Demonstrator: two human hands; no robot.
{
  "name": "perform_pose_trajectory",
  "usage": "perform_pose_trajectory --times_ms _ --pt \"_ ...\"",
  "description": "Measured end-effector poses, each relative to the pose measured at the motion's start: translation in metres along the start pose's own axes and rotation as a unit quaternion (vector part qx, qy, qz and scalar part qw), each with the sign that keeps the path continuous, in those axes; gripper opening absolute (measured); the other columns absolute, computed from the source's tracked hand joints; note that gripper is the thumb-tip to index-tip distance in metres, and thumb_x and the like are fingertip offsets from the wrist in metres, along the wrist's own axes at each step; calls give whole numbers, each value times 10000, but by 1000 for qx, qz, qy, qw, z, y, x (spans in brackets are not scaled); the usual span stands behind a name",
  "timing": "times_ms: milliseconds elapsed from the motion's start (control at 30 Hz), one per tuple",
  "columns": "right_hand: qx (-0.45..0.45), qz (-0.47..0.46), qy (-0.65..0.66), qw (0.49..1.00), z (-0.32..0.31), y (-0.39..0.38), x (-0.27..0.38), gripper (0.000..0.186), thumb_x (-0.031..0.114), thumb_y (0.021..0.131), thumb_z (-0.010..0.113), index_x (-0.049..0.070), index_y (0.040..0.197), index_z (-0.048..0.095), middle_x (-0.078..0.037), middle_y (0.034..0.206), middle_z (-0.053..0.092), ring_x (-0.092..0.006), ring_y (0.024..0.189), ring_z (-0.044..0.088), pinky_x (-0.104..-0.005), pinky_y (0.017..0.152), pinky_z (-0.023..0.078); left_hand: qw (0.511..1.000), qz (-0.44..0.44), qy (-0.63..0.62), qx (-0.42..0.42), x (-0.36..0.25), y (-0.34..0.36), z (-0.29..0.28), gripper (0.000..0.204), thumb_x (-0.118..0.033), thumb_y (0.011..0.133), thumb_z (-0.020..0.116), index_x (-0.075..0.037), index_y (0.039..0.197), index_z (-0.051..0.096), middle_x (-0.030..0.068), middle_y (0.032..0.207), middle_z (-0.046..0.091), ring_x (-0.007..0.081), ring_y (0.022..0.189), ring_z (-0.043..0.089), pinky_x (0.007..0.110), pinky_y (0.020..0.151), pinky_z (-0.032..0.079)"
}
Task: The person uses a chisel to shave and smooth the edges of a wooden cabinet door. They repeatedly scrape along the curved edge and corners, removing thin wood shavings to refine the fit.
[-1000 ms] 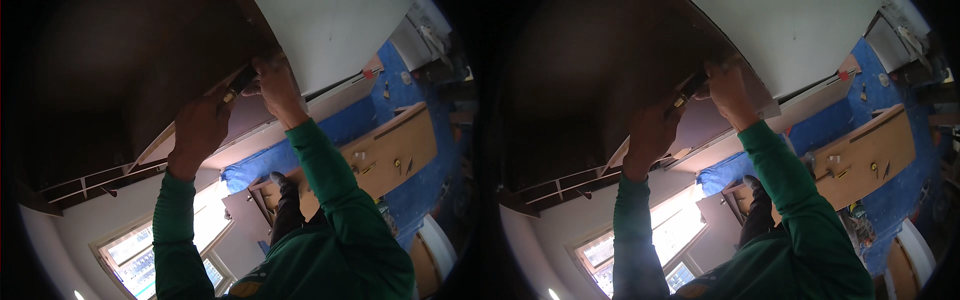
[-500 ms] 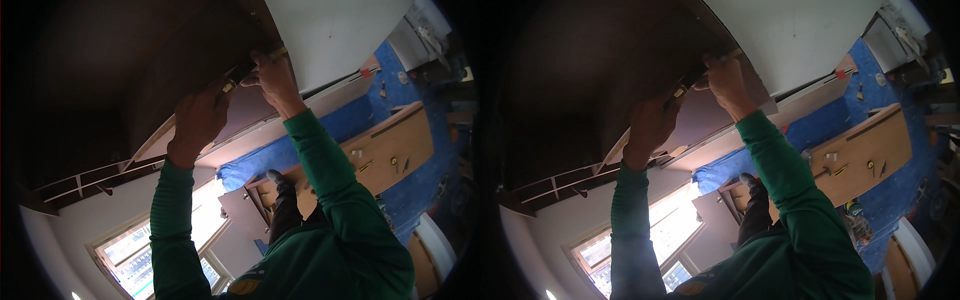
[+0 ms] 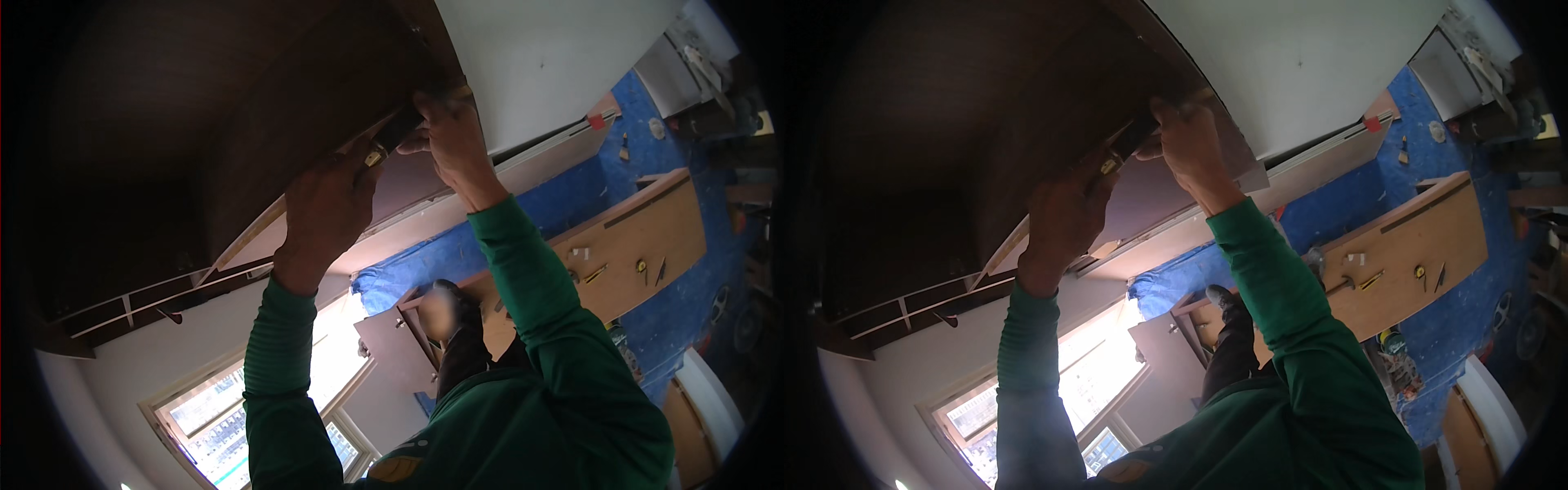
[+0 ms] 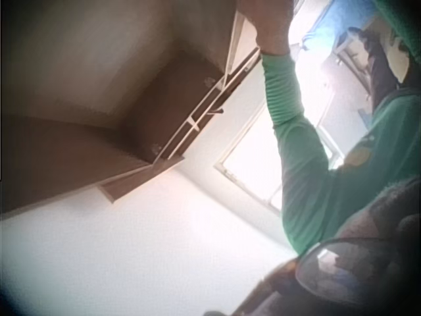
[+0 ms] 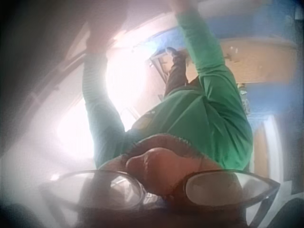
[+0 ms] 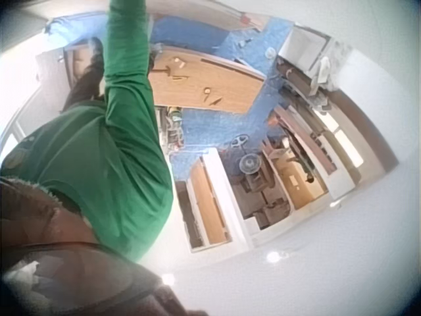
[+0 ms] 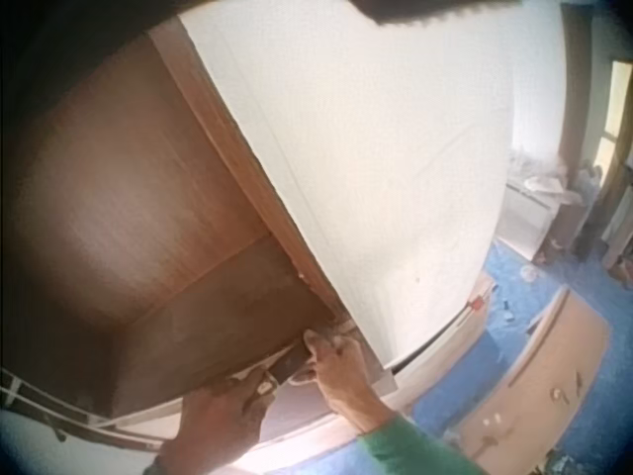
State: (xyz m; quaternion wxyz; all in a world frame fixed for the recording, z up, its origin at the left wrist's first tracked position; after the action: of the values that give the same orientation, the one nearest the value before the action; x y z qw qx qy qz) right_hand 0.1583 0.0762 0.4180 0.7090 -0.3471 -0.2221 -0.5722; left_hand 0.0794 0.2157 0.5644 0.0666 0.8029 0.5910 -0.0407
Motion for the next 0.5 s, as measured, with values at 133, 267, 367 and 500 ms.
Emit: perform_pose_trajectory --times_ms 133,267,367,500 --pt "24 -14 -8 1000 4 8 4 327 205 1156 661 -89 1300 672 -184 985 811 -274 765 837 -366 624 724 1000 1 -21 10 10 7 2 475 -233 1065 794 -126 1524 734 244 1086 816 442 915 806 500 844 645" --pt "26 -3 7 1000 12 -13 1 329 213 1149 683 -79 1299 674 -173 990 801 -278 772 839 -380 630 733 999 0 43 7 5 -15 -1 505 -229 1078 776 -89 1557 698 216 1011 796 402 839 797 490 769 633" --pt "14 -24 -13 1000 11 -38 -3 323 175 1150 662 -136 1229 701 -197 1004 777 -285 717 832 -356 591 726 1000 1 24 -19 -4 -47 -3 541 -256 1100 743 -58 1594 648 156 896 744 301 696 767 446 592 596" --pt "5 -13 3 1000 12 -38 -11 326 189 1143 685 -125 1224 710 -191 1003 769 -280 711 830 -353 597 729 998 -47 23 18 -6 -51 -6 519 -216 1087 785 -39 1565 687 177 976 807 314 789 794 461 783 632"
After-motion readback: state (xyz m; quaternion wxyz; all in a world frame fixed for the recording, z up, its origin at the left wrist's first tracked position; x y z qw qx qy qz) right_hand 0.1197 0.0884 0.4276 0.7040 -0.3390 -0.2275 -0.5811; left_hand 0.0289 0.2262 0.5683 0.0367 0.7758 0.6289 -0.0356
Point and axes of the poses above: each hand's wrist, its own y-axis towards the middle knuckle, its own z-axis out of the palm, x = y × z, the point moved 7 cm from there along y, towards the middle knuckle
